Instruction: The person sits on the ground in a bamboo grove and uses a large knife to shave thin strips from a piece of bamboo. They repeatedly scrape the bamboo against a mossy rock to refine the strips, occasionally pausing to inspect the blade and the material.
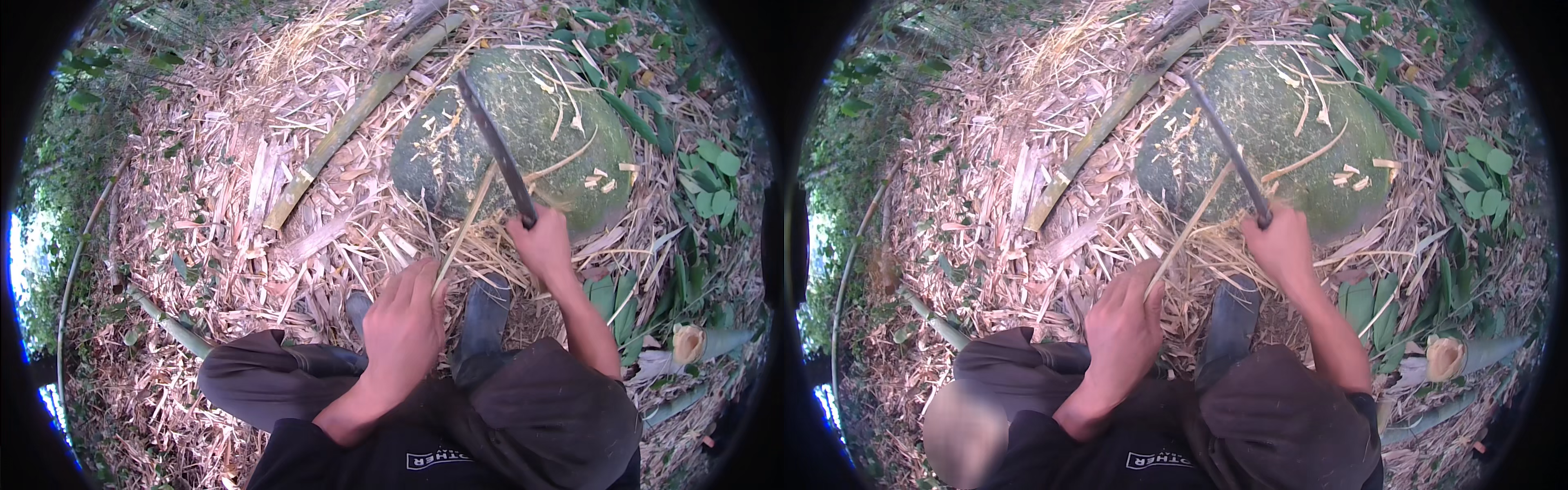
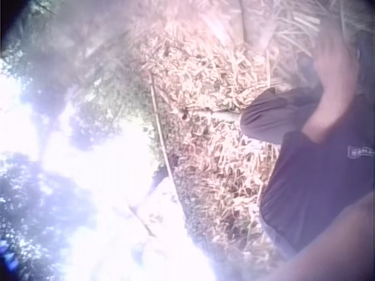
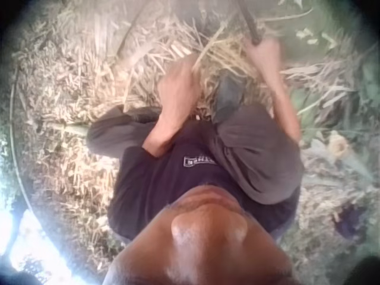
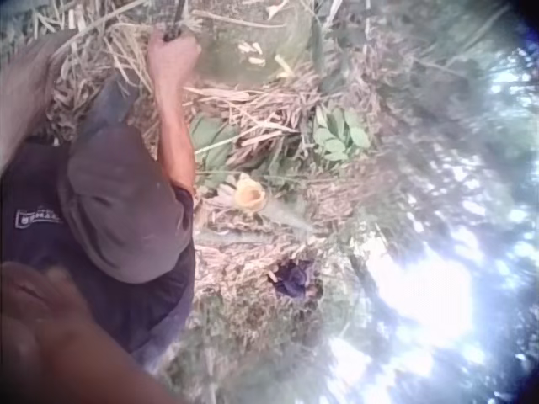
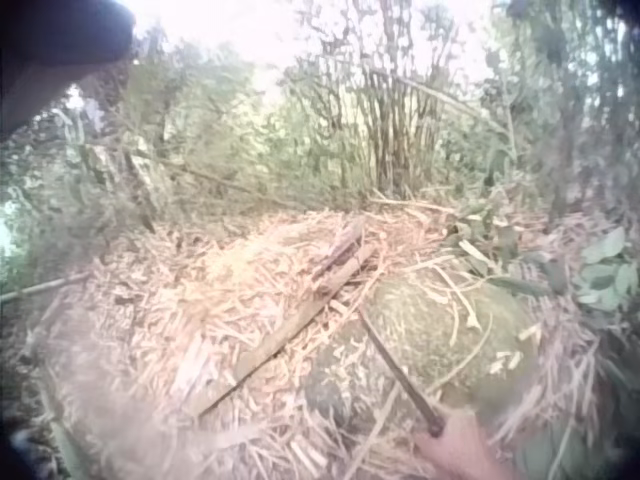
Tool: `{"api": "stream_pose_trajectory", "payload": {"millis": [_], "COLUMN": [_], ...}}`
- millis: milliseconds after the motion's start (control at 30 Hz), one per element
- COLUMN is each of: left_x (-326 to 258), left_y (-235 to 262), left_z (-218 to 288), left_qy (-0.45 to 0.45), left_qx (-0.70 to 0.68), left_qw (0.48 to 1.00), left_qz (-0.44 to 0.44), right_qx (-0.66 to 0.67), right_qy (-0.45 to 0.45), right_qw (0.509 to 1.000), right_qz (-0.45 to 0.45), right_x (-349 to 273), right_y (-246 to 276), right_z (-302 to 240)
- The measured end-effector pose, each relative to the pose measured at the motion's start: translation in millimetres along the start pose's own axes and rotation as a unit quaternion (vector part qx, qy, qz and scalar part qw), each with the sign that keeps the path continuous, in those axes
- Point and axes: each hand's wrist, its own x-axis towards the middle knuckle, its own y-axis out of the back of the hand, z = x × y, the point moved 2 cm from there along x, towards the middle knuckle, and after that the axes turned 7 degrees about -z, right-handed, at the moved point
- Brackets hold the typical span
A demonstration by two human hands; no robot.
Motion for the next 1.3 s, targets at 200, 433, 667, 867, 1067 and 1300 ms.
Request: {"api": "stream_pose_trajectory", "payload": {"millis": [200,433,667,867,1067,1300], "left_x": [-1.6,4.8,7.7,2.1,0.9,-1.4], "left_y": [10.0,20.9,20.0,23.1,21.6,17.8], "left_z": [-6.8,-9.4,-29.2,-26.5,-24.5,-23.3], "left_qy": [0.032,-0.008,-0.019,-0.011,0.001,0.022], "left_qx": [-0.018,-0.015,-0.027,-0.098,-0.146,-0.114], "left_qw": [0.999,0.998,0.997,0.994,0.989,0.993], "left_qz": [-0.009,0.054,0.070,0.035,0.025,0.013], "right_qx": [-0.218,-0.138,-0.065,-0.171,-0.172,-0.211], "right_qy": [0.139,-0.008,0.012,0.025,0.095,0.039], "right_qw": [0.961,0.990,0.998,0.984,0.979,0.974], "right_qz": [0.096,0.043,0.016,0.037,0.058,0.077], "right_x": [-22.4,-2.0,0.4,-17.0,-23.0,5.0], "right_y": [0.6,5.3,-16.5,-5.4,-2.9,1.2], "right_z": [-11.7,-15.4,-8.1,-21.8,-26.6,-22.0]}}
